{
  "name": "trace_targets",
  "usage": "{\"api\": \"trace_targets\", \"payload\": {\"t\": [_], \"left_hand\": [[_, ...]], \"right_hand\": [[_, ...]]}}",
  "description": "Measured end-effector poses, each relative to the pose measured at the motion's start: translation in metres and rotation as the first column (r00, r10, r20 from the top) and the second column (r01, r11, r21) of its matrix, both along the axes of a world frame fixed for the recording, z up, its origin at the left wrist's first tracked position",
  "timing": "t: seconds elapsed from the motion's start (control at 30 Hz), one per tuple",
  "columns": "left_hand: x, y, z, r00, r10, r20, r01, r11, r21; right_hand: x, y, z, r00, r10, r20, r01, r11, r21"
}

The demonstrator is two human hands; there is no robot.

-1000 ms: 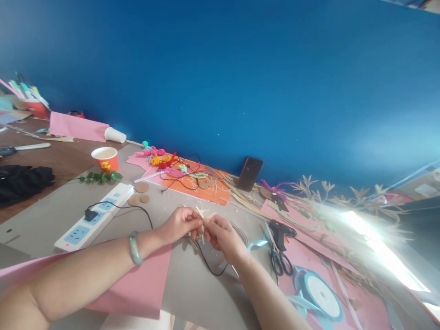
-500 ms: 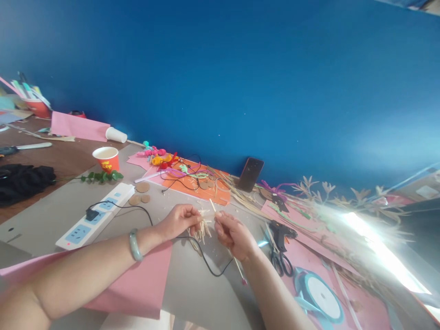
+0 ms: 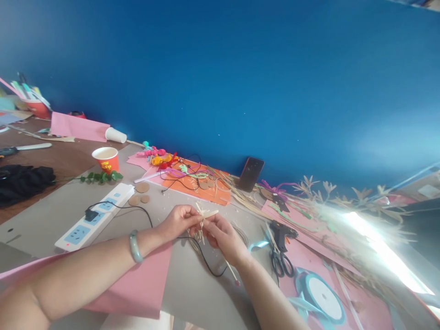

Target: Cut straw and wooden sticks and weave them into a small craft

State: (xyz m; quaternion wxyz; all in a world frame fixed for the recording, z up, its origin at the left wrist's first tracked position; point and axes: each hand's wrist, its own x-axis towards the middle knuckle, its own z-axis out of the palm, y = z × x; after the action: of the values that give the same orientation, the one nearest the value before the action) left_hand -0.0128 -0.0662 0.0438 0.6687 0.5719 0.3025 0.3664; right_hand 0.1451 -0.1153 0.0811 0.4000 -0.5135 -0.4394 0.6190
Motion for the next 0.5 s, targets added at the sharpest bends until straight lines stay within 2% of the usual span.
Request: {"api": "trace_targets", "payload": {"t": [0.2,0.5], "left_hand": [[0.0,-0.003,-0.002,0.999,-0.041,0.01,0.041,0.999,-0.004],[-0.001,-0.002,0.005,0.999,-0.033,0.0,0.033,0.999,0.004]], "right_hand": [[-0.005,-0.002,-0.002,0.998,-0.016,0.06,0.017,1.0,-0.007],[0.006,0.0,0.001,0.99,-0.039,-0.133,0.019,0.989,-0.146]]}}
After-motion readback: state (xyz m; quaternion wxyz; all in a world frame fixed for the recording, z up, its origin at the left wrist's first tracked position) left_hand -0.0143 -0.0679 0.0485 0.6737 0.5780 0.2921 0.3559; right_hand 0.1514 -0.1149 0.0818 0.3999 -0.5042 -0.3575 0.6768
